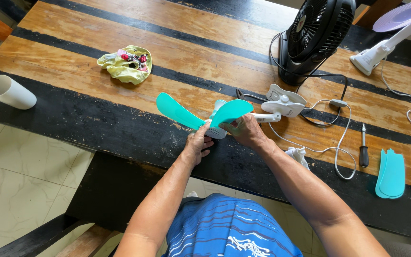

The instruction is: The person wipes each teal fan blade with a white cloth, then attaches the blades one by one to a small white fan motor. The person repeats this process for multiple blades, cleaning and installing them sequentially.

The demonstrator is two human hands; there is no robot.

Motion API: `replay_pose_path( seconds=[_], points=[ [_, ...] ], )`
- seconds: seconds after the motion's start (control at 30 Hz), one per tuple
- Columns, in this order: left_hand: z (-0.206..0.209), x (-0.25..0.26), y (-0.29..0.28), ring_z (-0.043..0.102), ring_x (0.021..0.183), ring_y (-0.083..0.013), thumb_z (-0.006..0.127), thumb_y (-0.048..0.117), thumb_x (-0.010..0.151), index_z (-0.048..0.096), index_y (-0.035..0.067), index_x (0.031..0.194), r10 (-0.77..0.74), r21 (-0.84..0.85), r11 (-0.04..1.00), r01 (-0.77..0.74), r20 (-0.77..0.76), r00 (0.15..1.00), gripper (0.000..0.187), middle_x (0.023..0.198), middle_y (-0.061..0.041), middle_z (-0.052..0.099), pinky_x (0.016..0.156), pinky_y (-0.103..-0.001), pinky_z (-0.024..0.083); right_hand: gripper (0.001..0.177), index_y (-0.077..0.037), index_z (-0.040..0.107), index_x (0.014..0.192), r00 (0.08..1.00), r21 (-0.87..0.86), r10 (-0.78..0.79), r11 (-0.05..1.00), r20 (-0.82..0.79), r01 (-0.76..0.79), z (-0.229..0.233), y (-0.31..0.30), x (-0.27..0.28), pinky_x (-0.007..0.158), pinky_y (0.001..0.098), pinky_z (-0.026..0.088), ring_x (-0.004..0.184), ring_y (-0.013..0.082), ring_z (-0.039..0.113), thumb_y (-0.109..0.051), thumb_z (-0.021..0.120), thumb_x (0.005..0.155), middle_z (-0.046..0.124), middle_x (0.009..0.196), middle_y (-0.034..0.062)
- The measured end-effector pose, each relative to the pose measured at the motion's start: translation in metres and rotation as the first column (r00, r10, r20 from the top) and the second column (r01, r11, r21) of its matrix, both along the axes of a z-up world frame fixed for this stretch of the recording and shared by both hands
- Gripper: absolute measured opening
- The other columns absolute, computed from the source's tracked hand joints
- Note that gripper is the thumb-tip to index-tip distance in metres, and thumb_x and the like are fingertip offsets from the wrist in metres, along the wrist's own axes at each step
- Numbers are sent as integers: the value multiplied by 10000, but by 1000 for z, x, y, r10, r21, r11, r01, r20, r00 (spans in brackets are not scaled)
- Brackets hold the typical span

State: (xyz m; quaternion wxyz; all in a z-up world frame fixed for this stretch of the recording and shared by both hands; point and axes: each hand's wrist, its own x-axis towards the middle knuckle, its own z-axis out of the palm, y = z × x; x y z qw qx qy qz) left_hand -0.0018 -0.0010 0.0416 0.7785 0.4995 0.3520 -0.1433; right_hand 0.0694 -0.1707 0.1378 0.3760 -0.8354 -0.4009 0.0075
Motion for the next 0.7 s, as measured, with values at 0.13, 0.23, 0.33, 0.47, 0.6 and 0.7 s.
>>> replay_pose_path(
  seconds=[0.13, 0.23, 0.33, 0.47, 0.6, 0.7],
  points=[
    [0, 0, 1, 613, 1169, -311, 695, 709, 703, 486, 177, 1448, -2, 8, 1000, 2, -19, 1000, 939, 1320, -152, 572, 988, -558, 428, 133, -81, 795, 961, 998, -6, -35, 999, -56, 34, -6, 2, 0, 609, 322, 579, 685, 182, 728, -174, 799, 865, 769, 822, 85],
    [1, 0, 1, 611, 1165, -311, 697, 701, 700, 495, 171, 1443, -3, 8, 1000, 3, -4, 1000, 934, 1318, -154, 576, 985, -554, 431, 126, -62, 795, 940, 1000, 25, -21, 999, 11, 21, -8, 1, 0, 584, 331, 557, 660, 195, 715, -159, 810, 862, 766, 811, 99],
    [3, -1, 3, 613, 1163, -319, 711, 685, 698, 496, 176, 1442, -4, 2, 1000, 4, -17, 1000, 926, 1317, -161, 573, 983, -556, 434, 129, -57, 797, 946, 997, -7, -55, 998, -53, 55, -10, 2, -1, 580, 339, 555, 643, 197, 716, -153, 806, 861, 764, 788, 101],
    [4, 1, 3, 621, 1156, -315, 710, 684, 695, 512, 168, 1432, -4, -7, 1000, 4, -26, 1000, 921, 1310, -155, 588, 973, -551, 435, 126, -49, 793, 934, 997, -5, -60, 998, -40, 60, -10, 3, -1, 576, 346, 552, 640, 202, 718, -154, 807, 867, 761, 785, 114],
    [3, 1, 4, 621, 1155, -315, 715, 678, 694, 519, 180, 1426, -2, -10, 1000, 1, -23, 1000, 907, 1300, -154, 585, 967, -549, 440, 132, -37, 784, 928, 999, 33, -46, 998, -23, 47, -9, 5, 0, 577, 347, 553, 652, 214, 722, -144, 806, 853, 761, 792, 123],
    [1, 0, 4, 625, 1157, -313, 723, 683, 704, 533, 154, 1413, -7, 0, 1000, 7, -25, 1000, 905, 1297, -153, 594, 961, -548, 450, 118, -42, 791, 924, 997, -2, -61, 998, -44, 61, -11, 5, -2, 581, 345, 553, 647, 213, 729, -145, 806, 867, 763, 786, 122]
  ],
)
